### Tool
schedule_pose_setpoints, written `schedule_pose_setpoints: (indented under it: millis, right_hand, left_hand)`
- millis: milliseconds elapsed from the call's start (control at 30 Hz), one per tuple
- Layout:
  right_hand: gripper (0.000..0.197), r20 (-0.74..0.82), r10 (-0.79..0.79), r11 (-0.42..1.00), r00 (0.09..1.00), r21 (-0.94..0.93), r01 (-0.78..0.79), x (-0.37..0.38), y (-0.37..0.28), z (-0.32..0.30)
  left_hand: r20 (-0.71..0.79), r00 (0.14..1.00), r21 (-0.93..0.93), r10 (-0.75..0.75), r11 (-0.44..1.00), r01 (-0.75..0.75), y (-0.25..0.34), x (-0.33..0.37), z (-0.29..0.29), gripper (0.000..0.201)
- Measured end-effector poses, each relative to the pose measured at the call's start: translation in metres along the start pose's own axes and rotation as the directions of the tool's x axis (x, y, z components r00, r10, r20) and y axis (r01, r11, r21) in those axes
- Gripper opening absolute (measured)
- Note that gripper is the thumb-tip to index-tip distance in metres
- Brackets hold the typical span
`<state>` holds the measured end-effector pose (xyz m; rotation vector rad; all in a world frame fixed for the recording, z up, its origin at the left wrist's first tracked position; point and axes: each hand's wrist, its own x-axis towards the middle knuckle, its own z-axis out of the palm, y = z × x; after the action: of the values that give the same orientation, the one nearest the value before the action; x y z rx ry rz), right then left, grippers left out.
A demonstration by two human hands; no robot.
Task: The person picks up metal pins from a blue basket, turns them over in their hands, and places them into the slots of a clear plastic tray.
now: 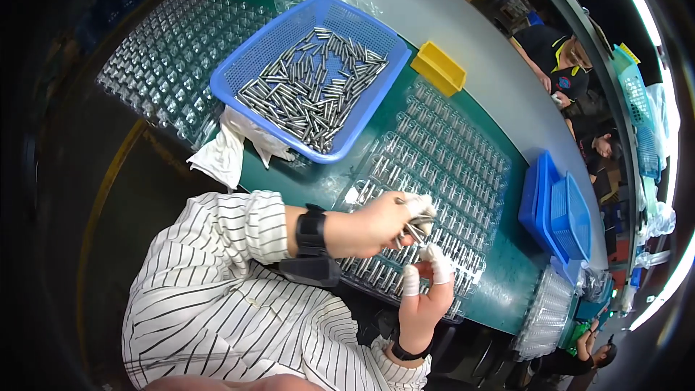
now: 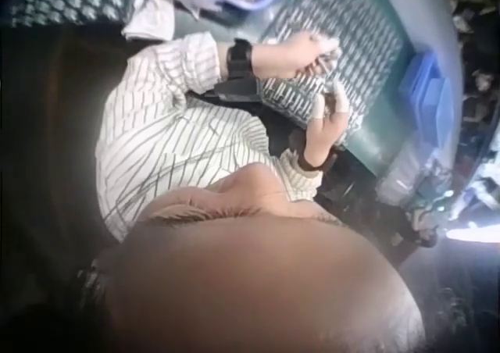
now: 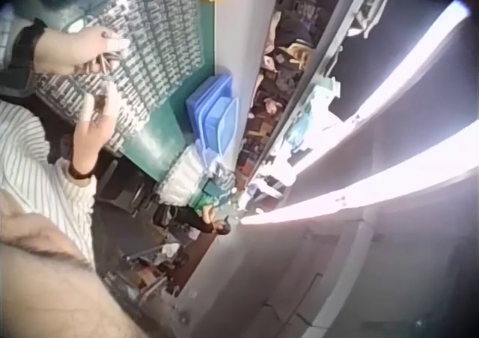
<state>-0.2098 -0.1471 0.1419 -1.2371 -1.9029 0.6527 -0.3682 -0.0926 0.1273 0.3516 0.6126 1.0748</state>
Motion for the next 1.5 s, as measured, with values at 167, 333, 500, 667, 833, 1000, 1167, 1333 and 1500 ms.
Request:
schedule_pose_setpoints:
  millis: [167,333,500,667,833,1000,1167,1333,1500]
  right_hand:
    - [0.026,-0.059,-0.061,0.996,0.996,-0.069,0.057,0.027,0.011,0.038]
    - [0.022,0.163,-0.156,0.939,0.974,-0.283,0.197,0.067,0.031,0.048]
    - [0.026,0.411,-0.294,0.817,0.863,-0.361,0.450,0.120,0.058,0.057]
    - [0.026,0.632,-0.366,0.727,0.683,-0.265,0.634,0.170,0.085,0.064]
    - [0.028,0.751,-0.313,0.764,0.581,-0.164,0.624,0.208,0.109,0.065]
    - [0.024,0.687,-0.290,0.893,0.666,-0.056,0.447,0.241,0.157,0.065]
    - [0.011,0.597,0.095,0.962,0.797,0.152,-0.229,0.268,0.206,0.049]
    - [0.008,0.546,0.376,0.772,0.749,0.263,-0.579,0.294,0.251,0.019]
    - [0.011,0.595,0.423,0.747,0.684,0.199,-0.634,0.301,0.276,0.011]
  left_hand:
    - [0.052,0.991,0.177,-0.121,0.978,0.110,0.002,0.028,-0.027,0.026]
    - [0.118,0.972,0.281,-0.206,0.945,0.166,0.015,0.068,-0.066,0.029]
    - [0.080,0.975,0.267,-0.206,0.947,0.179,0.024,0.104,-0.088,0.029]
    - [-0.019,0.986,0.184,-0.167,0.969,0.167,0.017,0.144,-0.106,0.029]
    - [-0.141,0.973,0.124,-0.183,0.972,0.200,0.006,0.182,-0.111,0.027]
    - [-0.130,0.963,0.031,-0.235,0.970,0.241,0.015,0.213,-0.108,0.027]
    - [-0.130,0.972,-0.001,-0.196,0.980,0.198,0.013,0.243,-0.100,0.026]
    - [-0.279,0.959,-0.093,-0.052,0.995,0.027,0.010,0.271,-0.094,0.026]
    - [-0.387,0.922,-0.103,0.011,0.993,-0.055,0.019,0.285,-0.087,0.027]
